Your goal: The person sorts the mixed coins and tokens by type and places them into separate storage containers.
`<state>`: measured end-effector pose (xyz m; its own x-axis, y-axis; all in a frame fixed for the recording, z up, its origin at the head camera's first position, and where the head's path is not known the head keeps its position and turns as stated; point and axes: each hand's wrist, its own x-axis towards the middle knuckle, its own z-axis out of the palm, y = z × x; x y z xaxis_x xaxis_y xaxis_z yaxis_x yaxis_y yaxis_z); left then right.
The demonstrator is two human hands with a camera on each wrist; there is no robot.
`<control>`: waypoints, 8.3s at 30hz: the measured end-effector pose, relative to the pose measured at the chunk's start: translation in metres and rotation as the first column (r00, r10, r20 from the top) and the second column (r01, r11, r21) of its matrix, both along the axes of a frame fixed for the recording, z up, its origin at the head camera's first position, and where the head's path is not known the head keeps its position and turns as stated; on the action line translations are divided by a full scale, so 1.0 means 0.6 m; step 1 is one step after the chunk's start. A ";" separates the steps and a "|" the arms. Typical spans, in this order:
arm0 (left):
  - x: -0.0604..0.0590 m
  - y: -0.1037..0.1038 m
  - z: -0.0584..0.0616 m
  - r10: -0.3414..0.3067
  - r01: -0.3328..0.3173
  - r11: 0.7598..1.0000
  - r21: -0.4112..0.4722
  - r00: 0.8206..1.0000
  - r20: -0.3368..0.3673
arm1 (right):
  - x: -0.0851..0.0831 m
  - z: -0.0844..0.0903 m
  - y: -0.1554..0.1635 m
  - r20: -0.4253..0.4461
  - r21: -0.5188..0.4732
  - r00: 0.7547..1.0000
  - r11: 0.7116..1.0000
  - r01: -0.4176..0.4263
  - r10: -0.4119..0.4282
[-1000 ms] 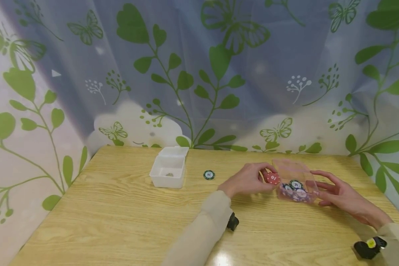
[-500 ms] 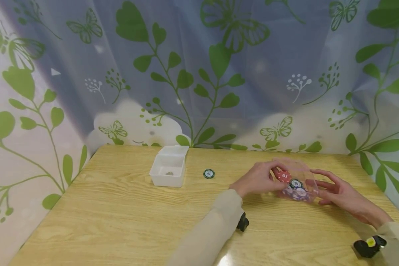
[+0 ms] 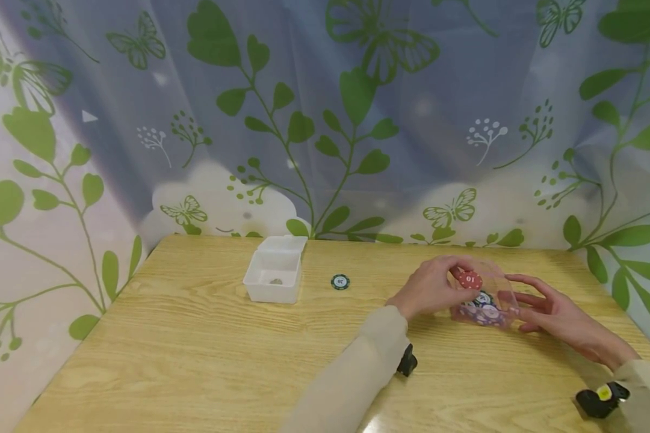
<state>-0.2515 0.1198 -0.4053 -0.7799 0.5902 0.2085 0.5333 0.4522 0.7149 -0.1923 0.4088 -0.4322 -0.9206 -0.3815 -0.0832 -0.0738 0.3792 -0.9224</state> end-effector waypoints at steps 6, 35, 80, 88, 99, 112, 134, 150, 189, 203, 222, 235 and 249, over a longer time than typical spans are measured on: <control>0.000 0.008 -0.003 0.041 -0.041 0.999 -0.019 0.999 -0.023 | -0.001 0.000 0.000 -0.002 -0.005 1.000 1.000 -0.005 0.005; 0.004 0.007 -0.014 0.068 -0.069 0.995 -0.072 0.998 -0.015 | 0.000 0.000 -0.001 0.008 -0.040 1.000 0.999 -0.027 0.027; -0.010 -0.085 -0.021 -0.026 0.021 0.998 0.065 0.996 0.083 | 0.003 0.006 -0.008 0.017 0.027 1.000 0.999 0.022 -0.022; -0.013 -0.113 -0.018 -0.032 0.026 0.998 0.051 0.994 0.109 | 0.005 0.008 -0.009 0.008 0.033 1.000 0.999 0.003 -0.003; -0.017 -0.146 -0.016 -0.012 0.010 1.000 0.013 0.993 0.116 | 0.003 0.004 -0.001 -0.012 -0.020 0.999 0.999 -0.032 0.032; -0.016 -0.183 -0.007 0.035 -0.031 0.999 -0.028 0.989 0.147 | 0.002 0.005 0.001 -0.006 -0.018 1.000 0.999 -0.030 0.030; -0.040 -0.278 -0.007 0.111 -0.105 0.994 -0.039 0.974 0.199 | 0.004 0.004 -0.001 -0.007 -0.020 1.000 0.999 -0.028 0.028; -0.051 -0.322 -0.014 0.218 -0.188 0.966 -0.179 0.962 0.164 | 0.002 0.002 -0.003 -0.020 -0.036 0.998 0.998 -0.056 0.055; -0.040 -0.319 -0.001 0.170 -0.093 0.946 -0.312 0.958 0.232 | 0.004 0.003 -0.004 0.007 -0.008 1.000 1.000 -0.010 0.010; -0.040 -0.316 -0.002 0.141 -0.057 0.958 -0.281 0.948 0.286 | 0.006 0.003 -0.006 0.008 0.009 1.000 1.000 -0.001 0.001; -0.039 -0.307 -0.008 0.063 -0.013 0.985 -0.175 0.957 0.282 | 0.006 0.003 -0.003 0.001 0.004 1.000 1.000 -0.007 0.006; -0.029 -0.260 -0.004 -0.030 0.035 0.999 -0.011 0.960 0.277 | 0.004 0.005 -0.003 0.016 0.013 1.000 1.000 0.009 -0.009; -0.005 -0.188 0.012 -0.107 0.110 0.994 0.000 0.967 0.230 | 0.004 0.001 -0.001 0.015 -0.014 1.000 1.000 -0.012 0.013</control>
<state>-0.2544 0.0071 -0.3980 -0.7368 0.6757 0.0236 0.4024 0.4102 0.8184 -0.1897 0.4085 -0.4319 -0.9145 -0.3942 -0.0913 -0.0646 0.3651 -0.9287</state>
